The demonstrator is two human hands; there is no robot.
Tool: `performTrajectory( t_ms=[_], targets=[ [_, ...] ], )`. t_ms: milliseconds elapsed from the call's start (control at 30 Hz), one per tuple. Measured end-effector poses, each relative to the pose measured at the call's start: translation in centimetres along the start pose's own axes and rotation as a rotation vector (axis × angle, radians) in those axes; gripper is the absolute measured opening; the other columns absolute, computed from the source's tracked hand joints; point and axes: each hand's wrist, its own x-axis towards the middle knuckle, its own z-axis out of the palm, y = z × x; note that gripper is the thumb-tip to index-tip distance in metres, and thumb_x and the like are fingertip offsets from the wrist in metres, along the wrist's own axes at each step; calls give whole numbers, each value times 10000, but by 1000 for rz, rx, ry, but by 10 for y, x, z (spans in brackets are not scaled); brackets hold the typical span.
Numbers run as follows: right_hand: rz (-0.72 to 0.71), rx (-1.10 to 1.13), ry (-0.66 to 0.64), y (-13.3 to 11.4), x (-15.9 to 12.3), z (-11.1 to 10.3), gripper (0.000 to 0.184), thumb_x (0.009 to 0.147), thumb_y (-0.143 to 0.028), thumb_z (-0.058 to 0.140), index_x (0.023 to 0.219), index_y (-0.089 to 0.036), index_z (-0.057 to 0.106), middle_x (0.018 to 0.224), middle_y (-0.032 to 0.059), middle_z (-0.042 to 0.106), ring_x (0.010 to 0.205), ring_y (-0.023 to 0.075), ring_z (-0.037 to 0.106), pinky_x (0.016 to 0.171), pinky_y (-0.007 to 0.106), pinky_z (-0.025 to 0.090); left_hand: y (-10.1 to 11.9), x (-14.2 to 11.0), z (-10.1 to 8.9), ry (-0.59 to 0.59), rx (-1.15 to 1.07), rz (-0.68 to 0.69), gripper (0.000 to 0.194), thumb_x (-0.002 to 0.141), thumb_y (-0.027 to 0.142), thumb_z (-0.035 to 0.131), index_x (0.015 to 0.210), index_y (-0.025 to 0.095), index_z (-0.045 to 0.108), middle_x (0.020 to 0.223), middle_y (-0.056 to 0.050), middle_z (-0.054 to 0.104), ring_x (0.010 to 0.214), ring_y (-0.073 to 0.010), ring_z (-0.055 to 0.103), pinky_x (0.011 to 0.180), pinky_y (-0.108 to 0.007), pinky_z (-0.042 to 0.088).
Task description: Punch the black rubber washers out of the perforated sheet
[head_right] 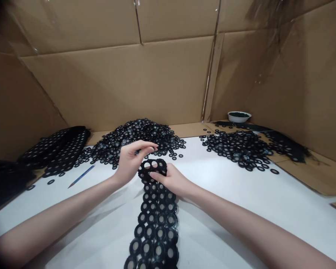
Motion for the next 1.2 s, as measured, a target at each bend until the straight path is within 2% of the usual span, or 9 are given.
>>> performTrajectory(
  t_ms=[167, 300, 433, 533, 733, 867, 1033, 1200],
  targets=[
    [-61, 28, 68, -1, 2, -1, 218, 804, -276, 579, 1002, -188, 560, 1074, 47, 623, 1052, 217, 543, 922, 389, 413, 6, -14, 11, -150, 107, 179, 169, 863, 180, 549, 917, 219, 704, 917, -25, 726, 862, -173, 632, 849, -340, 370],
    [-78, 25, 71, -2, 2, -1, 172, 777, -209, 568, 948, -185, 569, 1036, 37, 622, 1000, 206, 554, 877, 374, 434, 2, -15, 12, -247, 144, 215, 158, 848, 202, 582, 972, 202, 680, 939, -33, 722, 859, -171, 635, 844, -332, 359],
    [-64, 7, 60, 0, 1, -1, 107, 781, -220, 567, 878, -178, 582, 959, 33, 634, 963, 214, 563, 861, 389, 433, 2, -13, 13, -266, 169, 183, 139, 868, 175, 546, 923, 179, 673, 857, -21, 720, 786, -156, 624, 830, -317, 362],
    [-61, 0, 41, 0, 1, -2, 171, 794, -257, 579, 950, -189, 580, 1040, 38, 631, 1016, 218, 552, 905, 400, 411, 4, -10, 15, -270, 175, 146, 200, 900, 141, 475, 852, 163, 668, 824, -16, 712, 759, -148, 608, 814, -302, 366],
    [-61, -19, 38, -8, 0, -5, 134, 790, -228, 558, 915, -183, 579, 1003, 41, 645, 1003, 223, 569, 898, 408, 423, 9, -5, 12, -347, 160, 134, 121, 862, 199, 564, 946, 187, 650, 898, -4, 709, 789, -155, 608, 826, -297, 353],
    [-69, -40, 54, -7, 1, -5, 153, 795, -231, 555, 942, -186, 562, 1078, 52, 622, 1053, 225, 542, 917, 410, 411, 10, -4, 13, -383, 182, 113, 143, 886, 171, 509, 900, 187, 650, 868, 7, 704, 772, -147, 606, 819, -303, 340],
    [-98, -70, 81, -2, 2, -4, 224, 779, -244, 589, 988, -171, 554, 1073, 62, 615, 1068, 244, 526, 938, 417, 391, 9, -4, 24, -357, 200, 49, 218, 893, 139, 443, 828, 180, 646, 811, 9, 698, 734, -152, 591, 778, -302, 350],
    [-100, -72, 62, -3, 2, -5, 268, 756, -231, 608, 1015, -175, 565, 1089, 62, 625, 1038, 243, 548, 902, 405, 425, 8, -1, 28, -345, 143, 14, 262, 895, 128, 422, 771, 168, 650, 769, -1, 690, 727, -156, 593, 733, -268, 394]
  ],
)
